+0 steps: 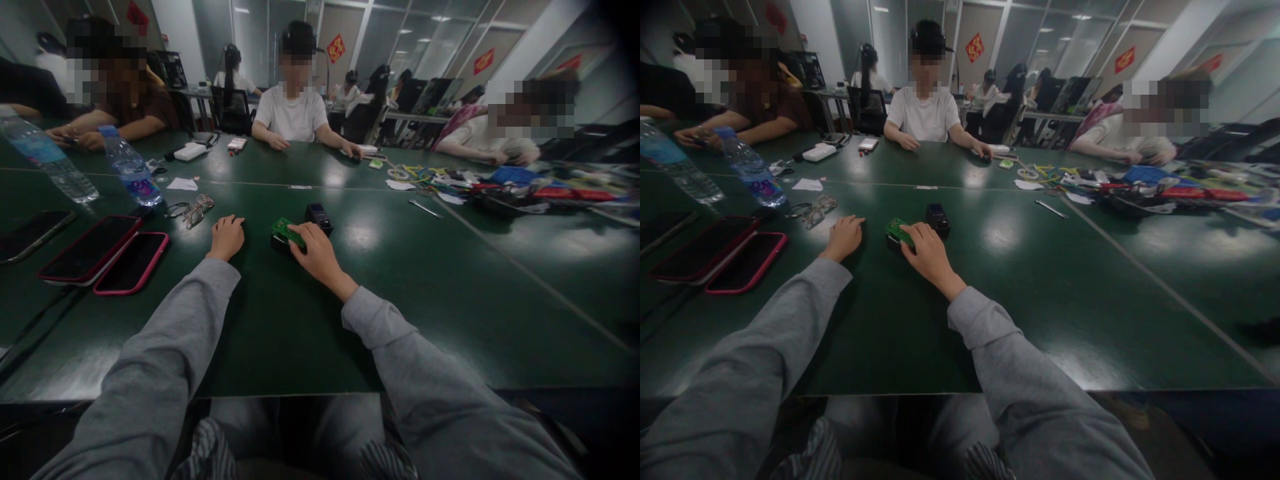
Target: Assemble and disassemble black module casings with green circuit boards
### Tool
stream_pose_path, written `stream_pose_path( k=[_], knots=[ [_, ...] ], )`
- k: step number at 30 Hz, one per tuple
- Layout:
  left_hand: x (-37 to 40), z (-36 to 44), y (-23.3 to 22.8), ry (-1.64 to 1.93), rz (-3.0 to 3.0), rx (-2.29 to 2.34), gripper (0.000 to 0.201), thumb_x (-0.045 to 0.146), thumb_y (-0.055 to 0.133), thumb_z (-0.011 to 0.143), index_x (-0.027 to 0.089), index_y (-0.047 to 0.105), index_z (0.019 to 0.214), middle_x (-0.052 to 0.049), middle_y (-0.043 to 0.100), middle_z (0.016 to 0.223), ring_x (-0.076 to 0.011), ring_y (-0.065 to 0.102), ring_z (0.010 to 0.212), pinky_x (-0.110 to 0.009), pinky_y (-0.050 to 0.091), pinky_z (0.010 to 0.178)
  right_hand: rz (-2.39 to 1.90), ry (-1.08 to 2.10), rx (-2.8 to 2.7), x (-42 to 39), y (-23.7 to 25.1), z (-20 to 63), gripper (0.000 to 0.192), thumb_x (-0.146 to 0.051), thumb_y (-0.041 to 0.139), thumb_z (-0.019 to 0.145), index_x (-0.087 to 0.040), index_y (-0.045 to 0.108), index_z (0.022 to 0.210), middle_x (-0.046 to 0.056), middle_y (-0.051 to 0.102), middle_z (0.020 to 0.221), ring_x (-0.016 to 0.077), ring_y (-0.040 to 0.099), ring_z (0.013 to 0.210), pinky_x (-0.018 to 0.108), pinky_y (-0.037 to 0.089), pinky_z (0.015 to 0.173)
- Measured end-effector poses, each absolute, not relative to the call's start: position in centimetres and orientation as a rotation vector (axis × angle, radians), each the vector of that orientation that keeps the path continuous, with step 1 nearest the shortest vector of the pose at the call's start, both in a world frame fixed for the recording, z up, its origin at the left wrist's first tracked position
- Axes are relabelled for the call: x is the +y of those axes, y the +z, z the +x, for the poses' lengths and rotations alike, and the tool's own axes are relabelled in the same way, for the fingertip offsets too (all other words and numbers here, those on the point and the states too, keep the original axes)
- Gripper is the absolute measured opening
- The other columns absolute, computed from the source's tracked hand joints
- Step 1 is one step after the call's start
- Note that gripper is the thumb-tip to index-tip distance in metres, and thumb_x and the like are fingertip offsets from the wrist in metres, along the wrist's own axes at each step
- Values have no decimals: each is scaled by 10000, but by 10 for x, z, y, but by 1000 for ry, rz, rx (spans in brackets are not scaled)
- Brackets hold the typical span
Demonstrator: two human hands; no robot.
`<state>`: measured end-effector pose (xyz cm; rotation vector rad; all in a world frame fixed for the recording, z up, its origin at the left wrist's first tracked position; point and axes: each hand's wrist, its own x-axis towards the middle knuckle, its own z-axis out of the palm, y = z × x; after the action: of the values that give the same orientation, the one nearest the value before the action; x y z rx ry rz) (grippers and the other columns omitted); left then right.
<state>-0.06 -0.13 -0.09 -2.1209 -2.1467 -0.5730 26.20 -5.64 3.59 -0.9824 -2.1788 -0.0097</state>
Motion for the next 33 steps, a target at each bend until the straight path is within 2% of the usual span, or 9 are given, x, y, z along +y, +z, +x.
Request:
stream_pose_path(
  k=[5,12,15,21,29,33],
  knots=[
    [-1,0,0,-568,-2121,-2159,477,243,321,955,211,547,1374,-133,488,1473,-303,413,1358,-523,350,1104,-1027,-1,-2198,-58,36,262,340,-318,459,962,-182,574,1252,121,605,1097,267,544,1064,439,465,930],
    [-4,2,3,-564,-2113,-2162,472,234,320,956,198,561,1360,-137,495,1469,-301,424,1349,-525,350,1102,-1061,6,-2320,-58,33,261,488,-449,451,974,-128,513,1336,149,606,1157,278,546,1075,452,472,927],
    [-3,2,2,-576,-2113,-2150,469,237,325,955,196,565,1356,-137,501,1464,-302,424,1350,-522,352,1102,-1087,-25,-2375,-58,32,261,522,-448,496,952,-117,495,1355,160,605,1167,293,554,1066,468,491,897],
    [-2,0,0,-570,-2116,-2154,471,238,322,957,206,559,1364,-133,503,1466,-300,423,1356,-524,355,1102,-1101,89,-2325,-64,33,259,412,-392,493,963,-160,528,1302,134,618,1152,261,591,1060,429,513,900],
    [-2,0,1,-573,-2118,-2154,466,247,321,961,209,561,1358,-130,503,1462,-295,419,1358,-515,354,1106,-1060,66,-2312,-67,34,255,380,-373,539,942,-166,575,1258,137,599,1107,268,569,1029,439,511,874],
    [-3,0,1,-576,-2125,-2143,466,249,318,962,206,562,1356,-130,503,1461,-295,423,1354,-513,358,1103,-1113,240,-2148,-63,32,255,325,-391,555,939,-182,630,1176,110,616,1078,232,602,989,393,516,856]
  ],
)
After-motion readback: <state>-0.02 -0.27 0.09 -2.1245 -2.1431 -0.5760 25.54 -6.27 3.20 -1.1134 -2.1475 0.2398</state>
